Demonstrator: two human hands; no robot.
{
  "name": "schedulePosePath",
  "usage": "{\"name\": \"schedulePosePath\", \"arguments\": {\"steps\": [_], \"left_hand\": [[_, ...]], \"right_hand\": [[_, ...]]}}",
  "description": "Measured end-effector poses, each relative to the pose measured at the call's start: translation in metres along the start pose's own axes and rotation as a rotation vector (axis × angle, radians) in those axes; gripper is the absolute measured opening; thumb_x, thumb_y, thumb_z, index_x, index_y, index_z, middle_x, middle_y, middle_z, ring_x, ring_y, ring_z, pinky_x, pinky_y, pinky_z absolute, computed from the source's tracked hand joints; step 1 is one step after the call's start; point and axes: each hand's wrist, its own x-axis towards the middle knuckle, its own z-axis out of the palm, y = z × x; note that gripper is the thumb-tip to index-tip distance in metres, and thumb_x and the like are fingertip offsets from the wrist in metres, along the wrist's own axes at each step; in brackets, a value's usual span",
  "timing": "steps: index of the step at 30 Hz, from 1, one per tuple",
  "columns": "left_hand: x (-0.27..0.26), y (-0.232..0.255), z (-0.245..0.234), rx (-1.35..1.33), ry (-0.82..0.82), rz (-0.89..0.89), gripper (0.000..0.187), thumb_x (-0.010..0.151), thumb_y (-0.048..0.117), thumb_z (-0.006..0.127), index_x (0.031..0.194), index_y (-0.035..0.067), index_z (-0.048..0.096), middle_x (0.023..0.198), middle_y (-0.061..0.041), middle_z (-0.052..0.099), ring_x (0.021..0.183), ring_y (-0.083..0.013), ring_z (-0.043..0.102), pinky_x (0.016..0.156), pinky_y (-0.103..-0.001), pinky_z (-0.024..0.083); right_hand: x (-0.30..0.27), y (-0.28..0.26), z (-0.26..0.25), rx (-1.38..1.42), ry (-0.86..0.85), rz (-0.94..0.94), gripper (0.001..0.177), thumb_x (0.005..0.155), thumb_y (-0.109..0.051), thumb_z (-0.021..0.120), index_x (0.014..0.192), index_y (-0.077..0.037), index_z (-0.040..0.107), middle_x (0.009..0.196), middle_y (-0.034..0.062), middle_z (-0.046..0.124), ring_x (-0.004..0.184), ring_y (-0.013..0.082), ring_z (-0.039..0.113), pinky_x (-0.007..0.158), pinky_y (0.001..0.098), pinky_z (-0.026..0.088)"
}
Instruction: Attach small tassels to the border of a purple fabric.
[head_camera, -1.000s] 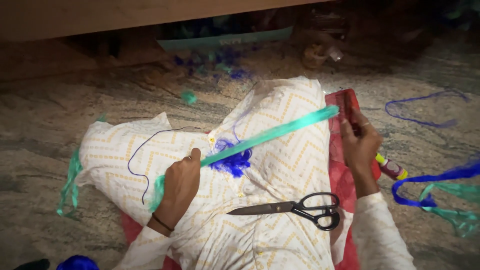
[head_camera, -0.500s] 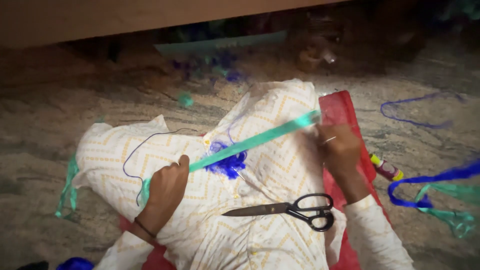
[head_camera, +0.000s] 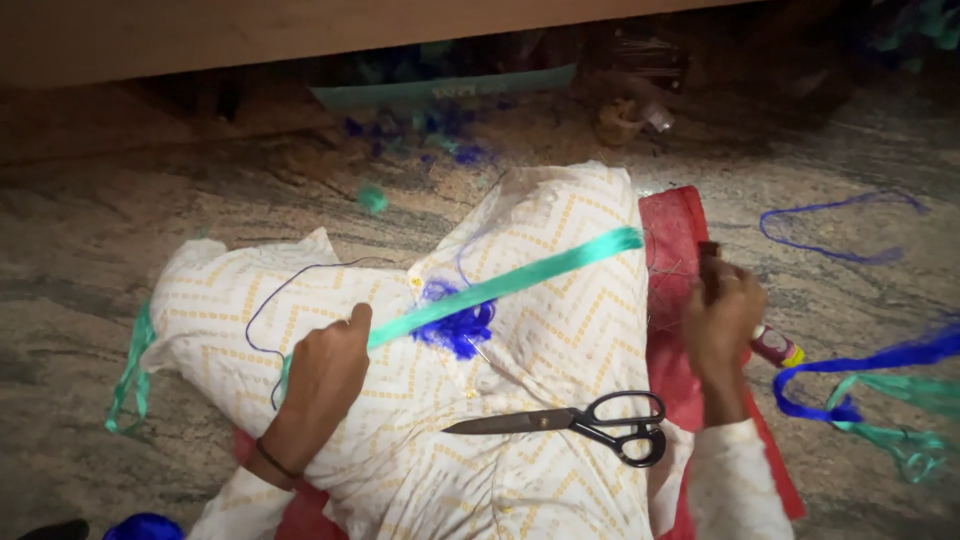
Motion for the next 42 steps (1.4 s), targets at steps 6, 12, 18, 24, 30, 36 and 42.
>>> {"name": "schedulePosePath", "arguments": {"steps": [6, 12, 18, 24, 30, 36, 42], "left_hand": [[0.005, 0.04, -0.062, -0.481, 0.196, 0.026, 0.008, 0.089, 0.0, 0.062, 0.09, 0.004, 0.056, 0.066, -0.018, 0.066, 0.062, -0.0397, 0.07, 0.052, -0.048, 0.052], [0.008, 0.036, -0.098, -1.009, 0.362, -0.058, 0.017, 0.089, -0.004, 0.065, 0.082, 0.002, 0.051, 0.066, -0.007, 0.055, 0.063, -0.0192, 0.058, 0.053, -0.036, 0.044], [0.014, -0.02, -0.083, -1.219, 0.448, -0.054, 0.021, 0.095, -0.005, 0.063, 0.083, 0.005, 0.048, 0.075, 0.005, 0.051, 0.074, 0.0004, 0.051, 0.069, -0.02, 0.043], [0.016, -0.047, -0.072, -1.258, 0.455, -0.106, 0.025, 0.097, -0.004, 0.062, 0.083, 0.006, 0.045, 0.077, 0.005, 0.049, 0.073, 0.0007, 0.044, 0.067, -0.018, 0.04], [0.017, -0.041, -0.054, -1.287, 0.335, -0.222, 0.027, 0.097, -0.002, 0.063, 0.08, 0.008, 0.044, 0.069, 0.006, 0.048, 0.065, 0.001, 0.038, 0.055, -0.021, 0.03], [0.037, -0.012, -0.014, -1.299, 0.292, -0.111, 0.02, 0.092, -0.004, 0.062, 0.082, 0.007, 0.049, 0.07, 0.004, 0.05, 0.065, -0.0004, 0.044, 0.054, -0.022, 0.036], [0.055, 0.042, 0.009, -1.048, 0.381, -0.026, 0.011, 0.086, -0.003, 0.062, 0.086, 0.005, 0.055, 0.069, -0.01, 0.061, 0.061, -0.0208, 0.06, 0.055, -0.033, 0.046]], "right_hand": [[-0.017, -0.23, -0.013, 0.801, -0.475, -0.274, 0.025, 0.091, -0.007, 0.076, 0.115, -0.005, 0.071, 0.127, 0.012, 0.073, 0.114, 0.0233, 0.071, 0.098, 0.0345, 0.056], [-0.003, -0.278, -0.011, 1.121, -1.142, -0.121, 0.034, 0.096, -0.016, 0.073, 0.126, -0.001, 0.073, 0.117, 0.0123, 0.075, 0.099, 0.0175, 0.068, 0.086, 0.0358, 0.058], [0.031, -0.186, -0.005, 0.798, -1.295, -0.126, 0.023, 0.088, -0.018, 0.076, 0.106, -0.004, 0.082, 0.096, 0.0054, 0.083, 0.091, 0.0147, 0.075, 0.086, 0.0325, 0.06], [0.062, -0.109, -0.008, 0.765, -1.182, 0.042, 0.016, 0.088, -0.011, 0.076, 0.1, -0.002, 0.082, 0.092, 0.0057, 0.081, 0.089, 0.0152, 0.071, 0.087, 0.0321, 0.054], [0.07, -0.104, -0.013, 0.801, -1.156, 0.132, 0.014, 0.088, -0.006, 0.074, 0.099, -0.001, 0.081, 0.093, 0.0045, 0.08, 0.091, 0.0144, 0.069, 0.09, 0.0308, 0.052], [0.096, -0.094, -0.043, 0.587, -1.053, 0.142, 0.017, 0.087, -0.01, 0.073, 0.1, -0.003, 0.081, 0.092, 0.0051, 0.081, 0.091, 0.0151, 0.071, 0.089, 0.0318, 0.053], [0.122, -0.038, -0.065, 0.425, -0.749, 0.073, 0.017, 0.092, -0.012, 0.072, 0.106, -0.004, 0.079, 0.096, 0.0079, 0.079, 0.09, 0.0168, 0.07, 0.084, 0.0339, 0.054]]}}
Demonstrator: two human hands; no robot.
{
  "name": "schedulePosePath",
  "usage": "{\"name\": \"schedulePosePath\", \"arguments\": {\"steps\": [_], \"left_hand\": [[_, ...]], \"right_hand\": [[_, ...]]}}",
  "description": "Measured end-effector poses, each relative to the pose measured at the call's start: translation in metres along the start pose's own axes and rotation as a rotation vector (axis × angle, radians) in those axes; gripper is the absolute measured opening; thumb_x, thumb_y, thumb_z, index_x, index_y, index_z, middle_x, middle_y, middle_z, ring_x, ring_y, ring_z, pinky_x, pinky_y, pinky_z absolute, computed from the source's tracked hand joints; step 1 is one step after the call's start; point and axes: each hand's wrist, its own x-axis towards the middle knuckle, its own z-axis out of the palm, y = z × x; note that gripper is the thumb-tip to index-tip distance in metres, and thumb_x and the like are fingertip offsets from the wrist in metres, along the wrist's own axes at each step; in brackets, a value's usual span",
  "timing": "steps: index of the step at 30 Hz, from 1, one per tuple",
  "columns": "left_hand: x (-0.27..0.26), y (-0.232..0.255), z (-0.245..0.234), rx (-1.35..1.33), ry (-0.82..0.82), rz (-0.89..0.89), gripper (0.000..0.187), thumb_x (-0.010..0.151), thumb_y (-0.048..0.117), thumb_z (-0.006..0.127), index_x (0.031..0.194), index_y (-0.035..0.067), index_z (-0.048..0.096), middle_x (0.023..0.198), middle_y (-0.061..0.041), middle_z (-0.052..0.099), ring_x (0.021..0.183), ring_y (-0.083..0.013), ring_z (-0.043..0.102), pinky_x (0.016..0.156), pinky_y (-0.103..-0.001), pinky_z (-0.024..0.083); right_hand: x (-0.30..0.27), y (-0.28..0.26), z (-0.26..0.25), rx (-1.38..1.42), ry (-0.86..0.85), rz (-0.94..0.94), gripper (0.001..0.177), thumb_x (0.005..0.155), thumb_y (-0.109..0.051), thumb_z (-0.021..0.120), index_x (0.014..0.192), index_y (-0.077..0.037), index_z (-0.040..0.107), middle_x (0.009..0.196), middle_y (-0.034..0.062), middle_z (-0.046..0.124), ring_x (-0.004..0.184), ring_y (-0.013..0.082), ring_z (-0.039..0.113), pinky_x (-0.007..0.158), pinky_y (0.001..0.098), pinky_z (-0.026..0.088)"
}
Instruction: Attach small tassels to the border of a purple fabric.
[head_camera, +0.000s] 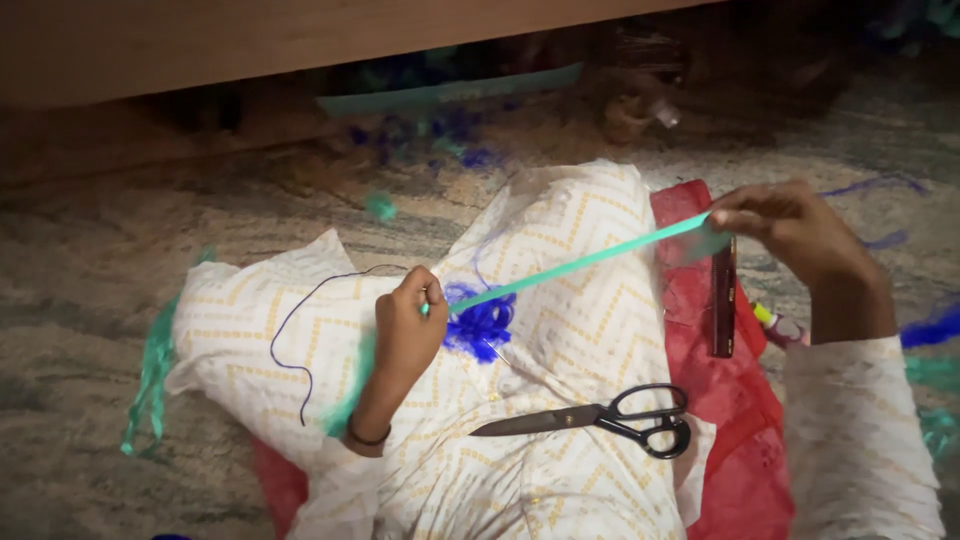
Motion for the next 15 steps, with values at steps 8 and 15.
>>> {"name": "schedulePosePath", "arguments": {"steps": [8, 15], "left_hand": [[-0.016, -0.028, 0.009, 0.347, -0.008, -0.079, 0.006, 0.085, 0.006, 0.062, 0.089, 0.008, 0.059, 0.07, -0.021, 0.066, 0.07, -0.0463, 0.066, 0.057, -0.055, 0.048], [-0.021, -0.03, 0.004, 0.409, -0.034, -0.108, 0.005, 0.09, 0.006, 0.062, 0.091, 0.01, 0.058, 0.068, -0.022, 0.065, 0.067, -0.0456, 0.066, 0.056, -0.054, 0.048]], "right_hand": [[-0.042, 0.222, 0.063, -0.707, 0.379, 0.255, 0.074, 0.075, -0.044, 0.087, 0.128, 0.003, 0.067, 0.108, 0.0307, 0.071, 0.099, 0.0459, 0.068, 0.084, 0.0501, 0.054], [-0.057, 0.1, 0.109, -0.334, 0.706, 0.174, 0.034, 0.102, -0.023, 0.061, 0.129, -0.002, 0.063, 0.103, 0.0246, 0.07, 0.093, 0.0434, 0.067, 0.082, 0.0528, 0.051]]}}
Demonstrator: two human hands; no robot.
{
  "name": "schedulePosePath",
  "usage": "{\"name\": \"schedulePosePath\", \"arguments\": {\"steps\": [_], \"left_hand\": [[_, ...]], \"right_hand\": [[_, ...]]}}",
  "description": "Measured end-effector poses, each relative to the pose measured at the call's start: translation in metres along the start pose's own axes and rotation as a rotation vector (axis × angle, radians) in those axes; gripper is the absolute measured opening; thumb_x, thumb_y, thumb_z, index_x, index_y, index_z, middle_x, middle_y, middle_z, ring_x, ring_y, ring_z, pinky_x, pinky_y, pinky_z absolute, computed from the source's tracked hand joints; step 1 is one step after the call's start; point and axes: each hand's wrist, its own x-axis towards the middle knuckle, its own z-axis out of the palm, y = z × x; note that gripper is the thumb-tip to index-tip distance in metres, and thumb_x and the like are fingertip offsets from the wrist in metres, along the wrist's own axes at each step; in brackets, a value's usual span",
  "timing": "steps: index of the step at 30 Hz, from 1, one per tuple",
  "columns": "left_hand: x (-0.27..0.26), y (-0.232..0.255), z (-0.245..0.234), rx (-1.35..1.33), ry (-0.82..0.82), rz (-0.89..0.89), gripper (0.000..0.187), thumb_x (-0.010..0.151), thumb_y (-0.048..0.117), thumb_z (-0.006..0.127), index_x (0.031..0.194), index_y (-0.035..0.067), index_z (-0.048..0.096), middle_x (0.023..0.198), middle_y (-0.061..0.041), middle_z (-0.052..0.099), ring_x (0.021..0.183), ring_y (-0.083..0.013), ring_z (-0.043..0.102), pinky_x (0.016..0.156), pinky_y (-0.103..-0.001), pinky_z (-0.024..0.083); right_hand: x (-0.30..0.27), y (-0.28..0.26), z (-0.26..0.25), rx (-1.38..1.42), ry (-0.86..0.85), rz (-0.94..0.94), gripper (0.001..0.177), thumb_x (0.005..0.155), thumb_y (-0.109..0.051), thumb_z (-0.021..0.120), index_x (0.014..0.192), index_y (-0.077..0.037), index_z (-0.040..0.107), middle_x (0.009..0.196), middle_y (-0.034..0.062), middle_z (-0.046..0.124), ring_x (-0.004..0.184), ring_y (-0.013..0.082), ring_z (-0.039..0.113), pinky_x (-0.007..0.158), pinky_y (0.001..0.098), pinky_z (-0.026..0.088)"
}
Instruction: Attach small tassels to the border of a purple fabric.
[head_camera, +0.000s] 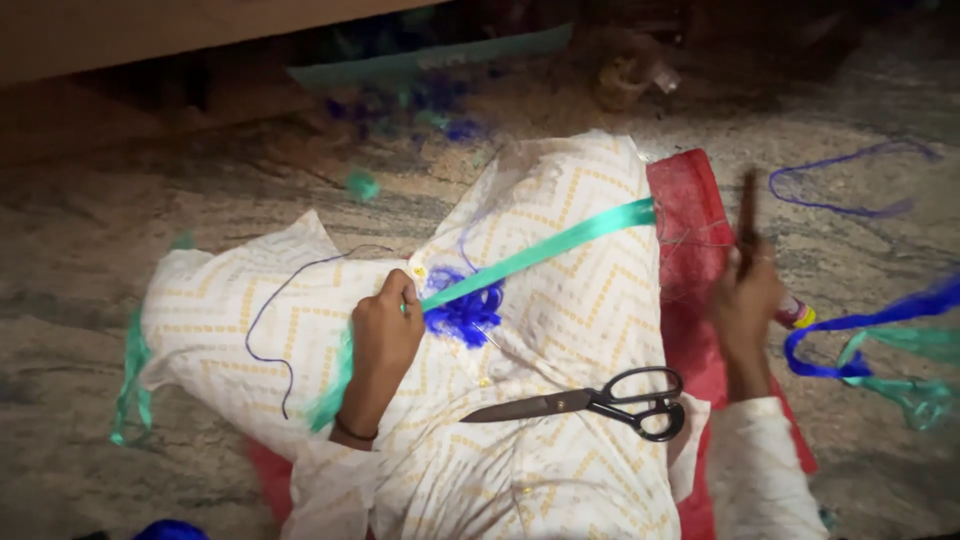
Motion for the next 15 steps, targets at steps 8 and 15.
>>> {"name": "schedulePosePath", "arguments": {"steps": [8, 15], "left_hand": [[-0.007, -0.001, 0.002, 0.043, 0.037, 0.045, 0.004, 0.09, 0.007, 0.061, 0.09, 0.008, 0.058, 0.066, -0.023, 0.064, 0.064, -0.0454, 0.065, 0.053, -0.054, 0.048], [-0.009, 0.003, -0.001, 0.376, -0.091, 0.158, 0.007, 0.087, -0.001, 0.058, 0.092, 0.003, 0.055, 0.067, -0.021, 0.068, 0.062, -0.0394, 0.07, 0.052, -0.048, 0.054]], "right_hand": [[-0.021, -0.171, -0.006, 0.024, -0.097, -0.55, 0.023, 0.096, -0.017, 0.064, 0.118, -0.015, 0.067, 0.117, 0.0132, 0.062, 0.113, 0.0325, 0.059, 0.098, 0.0501, 0.046], [0.035, -0.084, 0.023, 0.044, 0.065, -0.619, 0.025, 0.095, -0.022, 0.076, 0.119, -0.018, 0.069, 0.11, 0.0081, 0.062, 0.108, 0.0305, 0.055, 0.097, 0.0578, 0.037]]}}
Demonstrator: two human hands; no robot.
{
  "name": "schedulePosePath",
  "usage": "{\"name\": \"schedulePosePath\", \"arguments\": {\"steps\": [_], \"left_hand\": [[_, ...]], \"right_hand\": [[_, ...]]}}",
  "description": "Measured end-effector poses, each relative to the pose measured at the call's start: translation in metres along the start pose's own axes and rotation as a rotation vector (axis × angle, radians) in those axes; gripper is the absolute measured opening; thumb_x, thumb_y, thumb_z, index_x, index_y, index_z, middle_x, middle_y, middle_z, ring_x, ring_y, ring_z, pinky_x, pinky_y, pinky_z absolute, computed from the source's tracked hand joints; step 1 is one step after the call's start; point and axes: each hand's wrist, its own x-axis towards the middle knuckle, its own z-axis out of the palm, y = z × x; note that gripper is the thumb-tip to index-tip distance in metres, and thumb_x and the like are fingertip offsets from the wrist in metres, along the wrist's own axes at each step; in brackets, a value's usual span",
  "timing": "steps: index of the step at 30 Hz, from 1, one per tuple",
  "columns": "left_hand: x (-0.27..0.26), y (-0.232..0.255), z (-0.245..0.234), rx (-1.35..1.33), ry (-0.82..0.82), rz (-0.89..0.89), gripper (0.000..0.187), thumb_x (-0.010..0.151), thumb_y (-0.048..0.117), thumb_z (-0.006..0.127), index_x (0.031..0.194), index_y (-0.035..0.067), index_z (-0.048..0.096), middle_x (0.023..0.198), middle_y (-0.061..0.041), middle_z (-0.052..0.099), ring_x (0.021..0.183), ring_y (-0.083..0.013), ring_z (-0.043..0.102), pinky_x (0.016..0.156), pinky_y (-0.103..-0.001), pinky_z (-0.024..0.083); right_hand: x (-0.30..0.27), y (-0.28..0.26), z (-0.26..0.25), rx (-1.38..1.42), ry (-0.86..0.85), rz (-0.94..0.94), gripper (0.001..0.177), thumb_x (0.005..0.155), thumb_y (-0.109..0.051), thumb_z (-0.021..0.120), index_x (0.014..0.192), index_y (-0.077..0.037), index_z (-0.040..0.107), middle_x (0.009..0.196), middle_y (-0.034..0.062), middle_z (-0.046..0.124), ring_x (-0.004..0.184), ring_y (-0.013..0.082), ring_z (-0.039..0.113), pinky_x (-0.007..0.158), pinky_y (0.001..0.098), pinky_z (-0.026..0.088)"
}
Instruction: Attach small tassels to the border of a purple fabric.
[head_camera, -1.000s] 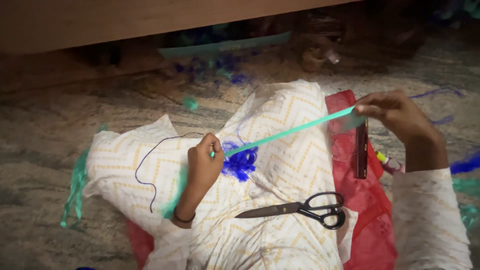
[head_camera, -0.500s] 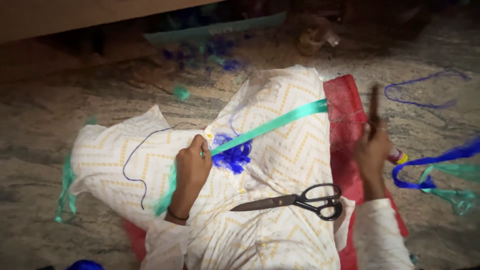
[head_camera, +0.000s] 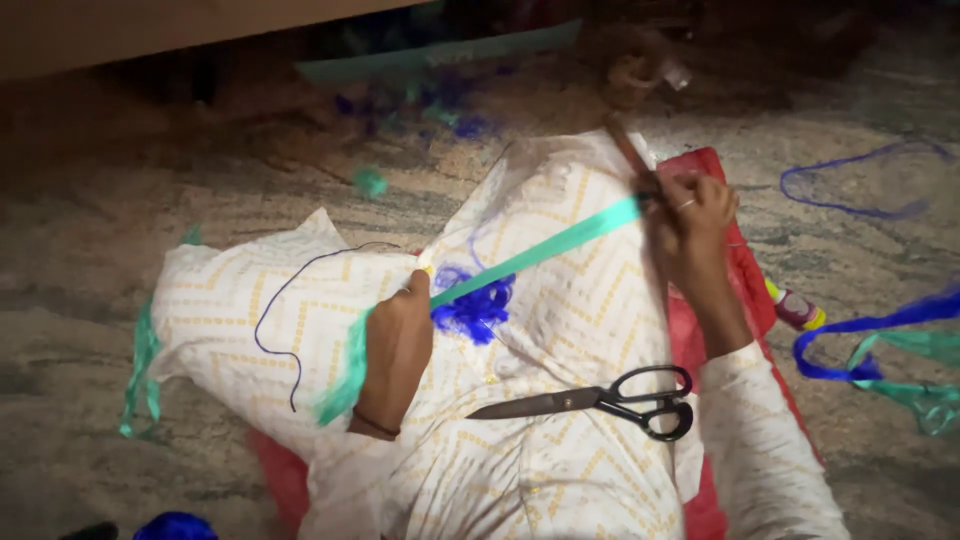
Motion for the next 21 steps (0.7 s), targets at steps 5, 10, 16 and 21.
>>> {"name": "schedulePosePath", "arguments": {"steps": [5, 10, 16, 21], "left_hand": [[0.005, -0.003, 0.011, 0.12, -0.053, 0.045, 0.006, 0.089, 0.001, 0.058, 0.09, 0.006, 0.055, 0.072, -0.019, 0.07, 0.064, -0.0356, 0.072, 0.054, -0.044, 0.057], [0.001, -0.003, 0.004, 0.109, -0.097, 0.083, 0.01, 0.086, -0.001, 0.06, 0.093, 0.004, 0.055, 0.072, -0.017, 0.07, 0.064, -0.034, 0.073, 0.054, -0.041, 0.058], [-0.001, -0.002, 0.013, 0.121, -0.1, 0.026, 0.009, 0.087, 0.002, 0.06, 0.095, 0.005, 0.055, 0.072, -0.018, 0.07, 0.065, -0.0354, 0.073, 0.056, -0.043, 0.058], [0.001, 0.002, 0.003, 0.136, -0.117, 0.032, 0.009, 0.088, 0.002, 0.06, 0.096, 0.004, 0.056, 0.072, -0.019, 0.071, 0.065, -0.0362, 0.073, 0.055, -0.044, 0.058]], "right_hand": [[0.008, -0.02, -0.018, 0.267, 0.064, 0.366, 0.021, 0.098, -0.017, 0.07, 0.118, -0.015, 0.065, 0.099, 0.0078, 0.062, 0.091, 0.0285, 0.058, 0.089, 0.0557, 0.044], [0.012, -0.038, -0.019, -0.127, 0.023, -0.234, 0.047, 0.087, -0.006, 0.075, 0.133, -0.017, 0.072, 0.103, 0.0077, 0.065, 0.119, 0.0285, 0.063, 0.119, 0.0623, 0.025], [0.002, -0.032, -0.022, -0.088, -0.004, -0.225, 0.049, 0.09, -0.01, 0.077, 0.137, -0.019, 0.069, 0.111, 0.0062, 0.068, 0.126, 0.0321, 0.062, 0.125, 0.0655, 0.021], [-0.001, -0.029, -0.028, 0.005, 0.007, -0.024, 0.047, 0.099, -0.002, 0.072, 0.143, -0.019, 0.069, 0.122, 0.01, 0.067, 0.12, 0.0303, 0.063, 0.112, 0.0544, 0.04]]}}
